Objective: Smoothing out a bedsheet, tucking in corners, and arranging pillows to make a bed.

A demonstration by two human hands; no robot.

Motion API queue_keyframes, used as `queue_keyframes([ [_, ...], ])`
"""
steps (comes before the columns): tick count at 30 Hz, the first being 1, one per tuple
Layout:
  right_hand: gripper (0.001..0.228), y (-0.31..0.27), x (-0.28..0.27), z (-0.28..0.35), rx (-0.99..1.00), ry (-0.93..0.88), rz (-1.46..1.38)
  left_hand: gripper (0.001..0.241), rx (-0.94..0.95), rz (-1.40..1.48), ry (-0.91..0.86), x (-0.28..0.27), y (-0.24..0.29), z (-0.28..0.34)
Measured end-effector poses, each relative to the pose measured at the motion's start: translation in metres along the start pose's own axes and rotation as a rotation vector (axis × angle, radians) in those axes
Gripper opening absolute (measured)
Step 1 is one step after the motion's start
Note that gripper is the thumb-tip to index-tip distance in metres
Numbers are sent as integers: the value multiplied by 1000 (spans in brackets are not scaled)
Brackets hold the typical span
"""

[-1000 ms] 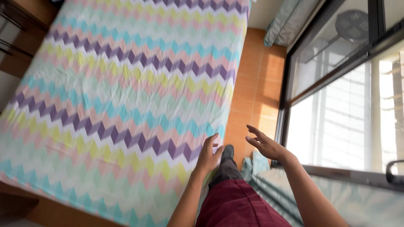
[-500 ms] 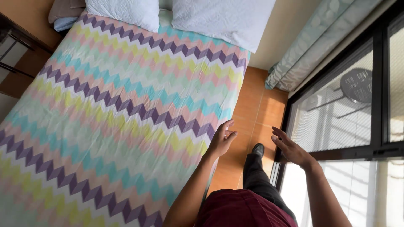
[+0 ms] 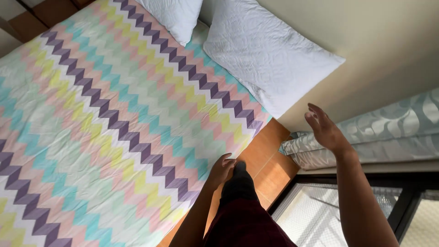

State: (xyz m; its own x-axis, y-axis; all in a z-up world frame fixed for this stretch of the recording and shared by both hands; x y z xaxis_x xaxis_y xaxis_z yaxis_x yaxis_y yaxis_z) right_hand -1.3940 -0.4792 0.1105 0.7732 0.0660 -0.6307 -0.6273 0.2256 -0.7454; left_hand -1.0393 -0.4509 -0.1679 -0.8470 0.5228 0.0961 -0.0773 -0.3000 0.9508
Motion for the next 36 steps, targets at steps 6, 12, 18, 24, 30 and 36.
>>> queue_keyframes([
  [6,63,29,-40,-175,-86,-39,421,57,-114,-55,223,0,-15,-140],
  [12,52,98,-65,-332,-205,-28,584,61,-136,-242,242,33,-30,-311],
  [18,68,83,-63,-436,-293,-113,625,82,-404,-100,354,56,-28,-441],
  [24,88,36,-53,-481,-5,-224,310,97,-319,225,630,77,-60,-524],
  [30,50,29,-44,-515,-72,-383,-82,92,-263,660,916,76,2,-521],
  [36,42,-23,-73,-544,-246,-468,-497,75,37,633,1050,32,121,-460],
])
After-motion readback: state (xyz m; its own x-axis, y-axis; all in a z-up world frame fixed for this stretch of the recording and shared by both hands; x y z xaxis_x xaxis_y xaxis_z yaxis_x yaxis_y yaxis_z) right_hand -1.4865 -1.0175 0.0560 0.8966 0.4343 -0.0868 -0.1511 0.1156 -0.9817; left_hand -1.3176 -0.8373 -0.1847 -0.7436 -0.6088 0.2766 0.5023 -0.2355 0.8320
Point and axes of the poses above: each hand's wrist, its own z-axis away from the middle knuckle, its own x-axis out of the palm, y = z × x, the point moved 1 cm from there along -z, towards the middle knuckle, and after that the axes turned 8 degrees about -y, right-handed, at the moved point
